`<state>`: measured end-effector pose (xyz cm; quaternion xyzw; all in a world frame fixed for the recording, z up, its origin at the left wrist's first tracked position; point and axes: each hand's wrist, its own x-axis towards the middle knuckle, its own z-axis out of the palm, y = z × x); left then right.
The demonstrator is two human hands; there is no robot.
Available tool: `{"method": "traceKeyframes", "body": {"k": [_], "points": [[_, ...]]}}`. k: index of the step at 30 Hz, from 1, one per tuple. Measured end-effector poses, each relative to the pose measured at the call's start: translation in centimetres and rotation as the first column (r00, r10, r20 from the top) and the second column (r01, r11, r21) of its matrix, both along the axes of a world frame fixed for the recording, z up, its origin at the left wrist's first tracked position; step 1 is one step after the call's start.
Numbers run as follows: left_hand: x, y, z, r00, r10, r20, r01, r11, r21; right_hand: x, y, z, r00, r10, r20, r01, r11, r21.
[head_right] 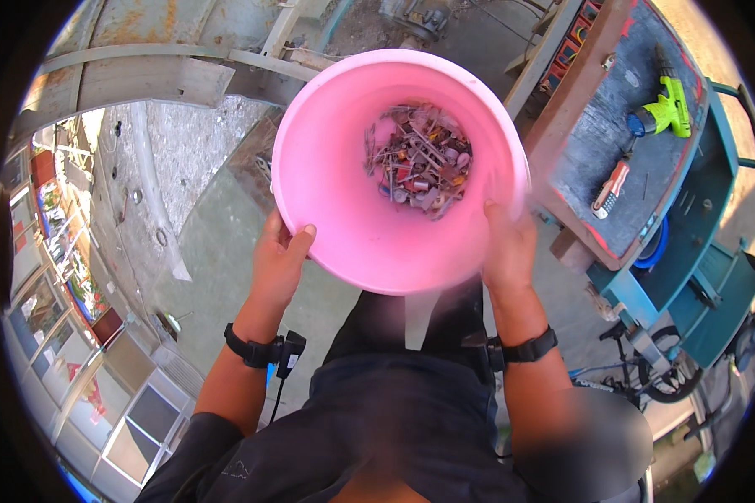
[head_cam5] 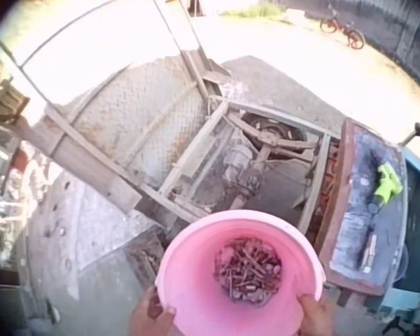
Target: The person selects a small yellow wire from a pink bucket filled with hardware and connects it to a white electrical component inside a teal storage compartment. They then use a green power drill to secure the component within the compartment.
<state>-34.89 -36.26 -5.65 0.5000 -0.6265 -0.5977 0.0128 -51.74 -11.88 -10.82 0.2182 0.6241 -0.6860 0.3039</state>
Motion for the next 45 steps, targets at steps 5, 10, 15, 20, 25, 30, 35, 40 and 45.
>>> {"method": "traceKeyframes", "body": {"k": [5, 10, 15, 20, 25, 30, 35, 40, 45], "points": [[-3.0, -2.6, 3.6, 0.928, -0.374, 0.005, 0.243, 0.592, -0.768, 0.0, 0.2, 0.0, 0.998, 0.025, -0.057, -0.026, 1.0, -0.016], [-11.2, 0.1, 1.2, 0.728, -0.678, 0.098, 0.657, 0.65, -0.383, 0.3, 0.0, -0.4, 0.993, 0.035, -0.11, -0.034, 0.999, 0.011], [-17.5, 1.8, -6.8, 0.428, -0.76, 0.489, 0.899, 0.301, -0.319, 0.8, -0.8, -0.3, 0.978, 0.072, -0.197, -0.044, 0.988, 0.146], [-18.7, 2.5, -11.2, 0.442, -0.652, 0.617, 0.891, 0.235, -0.389, 1.0, -1.1, 0.2, 0.969, 0.142, -0.201, -0.099, 0.973, 0.209], [-18.9, 3.1, -12.4, 0.415, -0.608, 0.677, 0.9, 0.164, -0.404, 0.1, -1.3, 0.8, 0.962, 0.159, -0.223, -0.112, 0.972, 0.207], [-19.6, 3.4, -12.6, 0.375, -0.595, 0.711, 0.927, 0.238, -0.29, 0.0, -1.2, 0.8, 0.946, 0.182, -0.267, -0.119, 0.965, 0.235], [-18.6, 2.7, -13.1, 0.487, -0.642, 0.592, 0.863, 0.249, -0.439, -0.3, -1.2, 1.1, 0.951, 0.175, -0.256, -0.123, 0.97, 0.21], [-16.2, 1.4, -8.3, 0.659, -0.681, 0.319, 0.752, 0.589, -0.296, -0.3, -1.4, 1.2, 0.95, 0.172, -0.262, -0.121, 0.972, 0.2], [-13.3, 0.7, -3.9, 0.807, -0.583, 0.089, 0.59, 0.795, -0.141, 0.1, -0.3, -0.9, 0.955, 0.235, -0.182, -0.201, 0.962, 0.186]]}}
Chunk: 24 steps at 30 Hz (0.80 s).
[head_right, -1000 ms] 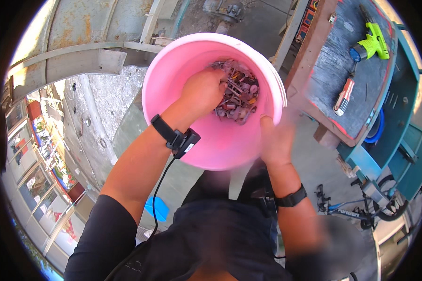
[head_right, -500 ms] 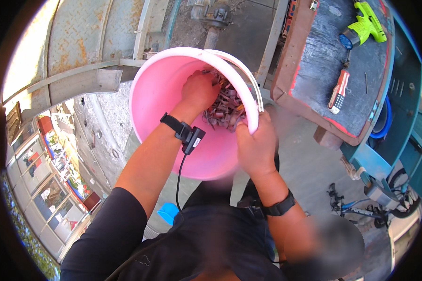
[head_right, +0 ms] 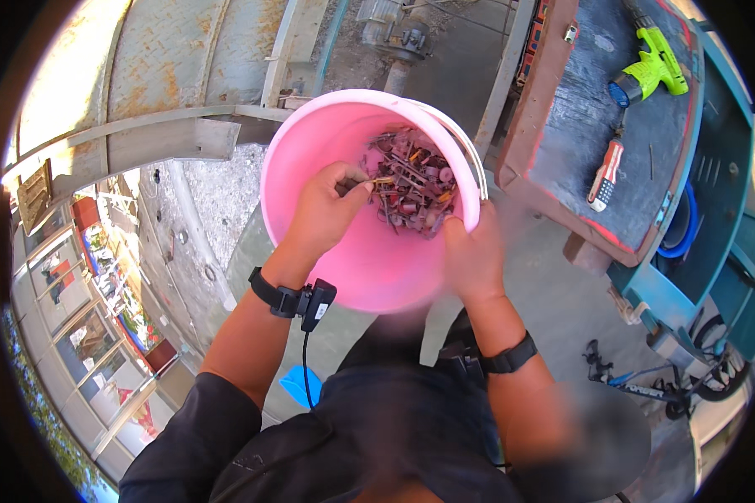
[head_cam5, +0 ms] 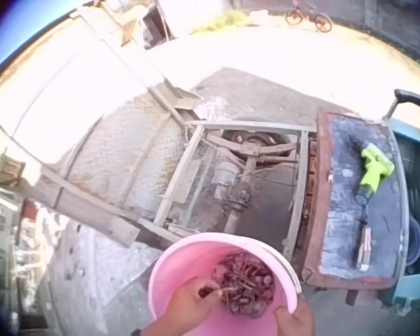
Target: The person selects a small yellow wire from a pink bucket filled with hardware and connects it to a white electrical component inside a teal storage compartment. They then use a green power drill to secure the component within the compartment.
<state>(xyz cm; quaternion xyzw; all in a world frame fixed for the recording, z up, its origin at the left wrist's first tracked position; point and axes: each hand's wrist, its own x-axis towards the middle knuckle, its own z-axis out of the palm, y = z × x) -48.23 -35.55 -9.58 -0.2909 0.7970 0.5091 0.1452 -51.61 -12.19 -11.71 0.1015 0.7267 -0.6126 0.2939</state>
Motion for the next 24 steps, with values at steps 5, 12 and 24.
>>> {"method": "traceKeyframes", "body": {"k": [5, 12, 24], "points": [[1.1, 0.1, 4.8, 0.995, 0.095, -0.039, -0.095, 0.995, 0.0, 0.0, 0.2, -1.1, 0.997, -0.06, 0.039, 0.061, 0.997, -0.038], [3.2, -0.7, 7.4, 0.98, 0.182, -0.083, -0.181, 0.983, 0.018, -0.5, 0.6, -1.1, 0.988, -0.123, 0.095, 0.129, 0.99, -0.052], [6.4, -2.0, 8.1, 0.942, 0.284, -0.177, -0.27, 0.958, 0.099, -1.4, 0.4, 0.3, 0.969, -0.168, 0.179, 0.197, 0.967, -0.159]]}}
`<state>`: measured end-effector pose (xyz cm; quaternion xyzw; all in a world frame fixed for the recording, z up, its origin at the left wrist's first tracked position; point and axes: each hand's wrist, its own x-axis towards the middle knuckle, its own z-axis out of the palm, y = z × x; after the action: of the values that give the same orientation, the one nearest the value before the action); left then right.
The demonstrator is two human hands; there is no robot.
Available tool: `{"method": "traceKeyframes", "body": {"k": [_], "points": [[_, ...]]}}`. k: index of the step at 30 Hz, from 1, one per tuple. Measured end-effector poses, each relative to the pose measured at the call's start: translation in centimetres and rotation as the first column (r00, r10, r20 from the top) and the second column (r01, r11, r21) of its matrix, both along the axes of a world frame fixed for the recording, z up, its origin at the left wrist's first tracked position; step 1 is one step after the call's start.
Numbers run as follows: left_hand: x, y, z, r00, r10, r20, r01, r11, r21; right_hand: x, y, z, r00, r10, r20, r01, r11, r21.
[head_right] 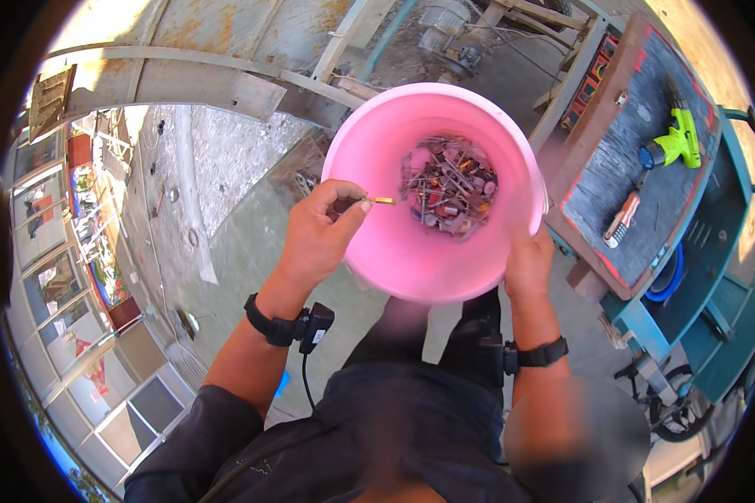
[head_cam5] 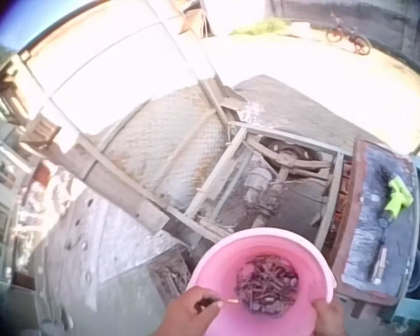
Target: The person selects a small yellow wire from a pink bucket filled with hardware and connects it to a white electrical component inside a teal storage compartment. They then use a green power drill to secure the component within the compartment.
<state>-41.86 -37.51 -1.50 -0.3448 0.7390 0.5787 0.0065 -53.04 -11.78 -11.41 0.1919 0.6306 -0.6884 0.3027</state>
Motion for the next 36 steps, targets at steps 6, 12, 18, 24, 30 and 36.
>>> {"method": "traceKeyframes", "body": {"k": [6, 12, 18, 24, 30, 36], "points": [[0.6, -0.4, -0.1, 0.999, 0.036, -0.029, -0.035, 0.998, 0.052, -0.3, 0.4, -0.6, 1.0, 0.02, 0.019, -0.02, 1.0, -0.024], [0.7, -0.7, 0.0, 0.998, 0.049, -0.029, -0.048, 0.997, 0.058, -0.5, 0.4, -0.5, 0.999, 0.017, 0.03, -0.017, 1.0, -0.021], [1.2, -0.5, -0.3, 0.996, 0.079, -0.045, -0.077, 0.996, 0.032, -0.9, 1.1, -0.4, 0.997, 0.061, 0.047, -0.06, 0.998, -0.022], [4.1, -0.1, 0.7, 0.988, 0.153, -0.032, -0.154, 0.988, -0.028, -0.1, 1.3, 0.6, 0.983, 0.164, 0.088, -0.165, 0.986, -0.001], [12.6, 2.1, 0.9, 0.926, 0.378, 0.021, -0.376, 0.925, -0.05, 0.8, 2.6, 0.6, 0.939, 0.34, -0.05, -0.34, 0.94, 0.012], [20.8, 5.8, 0.1, 0.792, 0.609, 0.044, -0.607, 0.793, -0.056, 3.0, 4.2, 3.7, 0.802, 0.597, 0.016, -0.597, 0.802, -0.009]]}}
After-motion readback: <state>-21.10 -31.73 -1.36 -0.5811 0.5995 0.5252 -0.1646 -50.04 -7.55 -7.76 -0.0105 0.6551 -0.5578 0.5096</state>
